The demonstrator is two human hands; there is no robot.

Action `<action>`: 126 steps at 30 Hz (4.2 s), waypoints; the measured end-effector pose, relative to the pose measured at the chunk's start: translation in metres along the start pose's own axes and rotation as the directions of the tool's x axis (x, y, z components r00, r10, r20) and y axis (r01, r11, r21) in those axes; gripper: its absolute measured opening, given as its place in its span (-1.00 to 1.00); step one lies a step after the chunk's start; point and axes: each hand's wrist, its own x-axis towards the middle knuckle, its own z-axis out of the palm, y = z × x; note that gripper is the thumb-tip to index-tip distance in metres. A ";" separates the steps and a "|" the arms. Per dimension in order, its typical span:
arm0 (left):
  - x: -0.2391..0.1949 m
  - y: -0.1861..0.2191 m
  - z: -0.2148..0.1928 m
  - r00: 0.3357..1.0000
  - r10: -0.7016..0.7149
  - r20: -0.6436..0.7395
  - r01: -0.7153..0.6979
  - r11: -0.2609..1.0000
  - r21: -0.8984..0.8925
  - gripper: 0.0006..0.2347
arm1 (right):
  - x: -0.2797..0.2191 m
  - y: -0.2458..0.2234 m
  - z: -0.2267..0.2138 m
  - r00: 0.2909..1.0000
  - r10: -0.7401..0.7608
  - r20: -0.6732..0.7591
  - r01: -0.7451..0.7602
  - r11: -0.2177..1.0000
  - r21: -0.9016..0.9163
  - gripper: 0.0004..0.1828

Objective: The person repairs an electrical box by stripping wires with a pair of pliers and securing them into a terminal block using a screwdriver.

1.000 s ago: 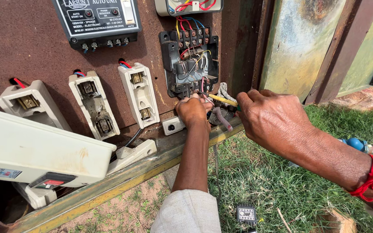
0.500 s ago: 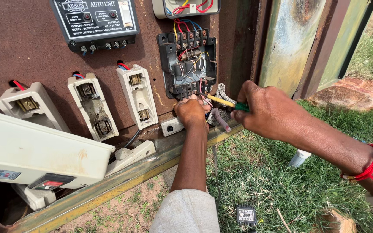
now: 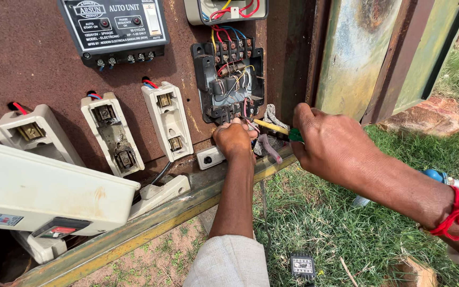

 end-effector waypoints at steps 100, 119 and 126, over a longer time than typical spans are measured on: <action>-0.055 0.033 -0.006 0.092 0.635 0.767 -0.988 -0.040 0.151 -0.80 | 0.062 0.038 0.023 0.508 -0.624 -0.594 0.600 -0.238 0.764 -0.46; -0.081 0.043 -0.016 0.054 0.612 0.789 -0.994 0.105 -0.014 -0.76 | 0.020 0.017 0.040 0.598 -0.376 -0.708 0.741 -0.077 0.667 -0.38; -0.067 0.055 -0.009 0.057 0.458 0.887 -0.988 0.155 -0.017 -0.80 | 0.020 -0.007 0.070 0.634 0.096 -0.768 0.769 -0.192 0.610 -0.37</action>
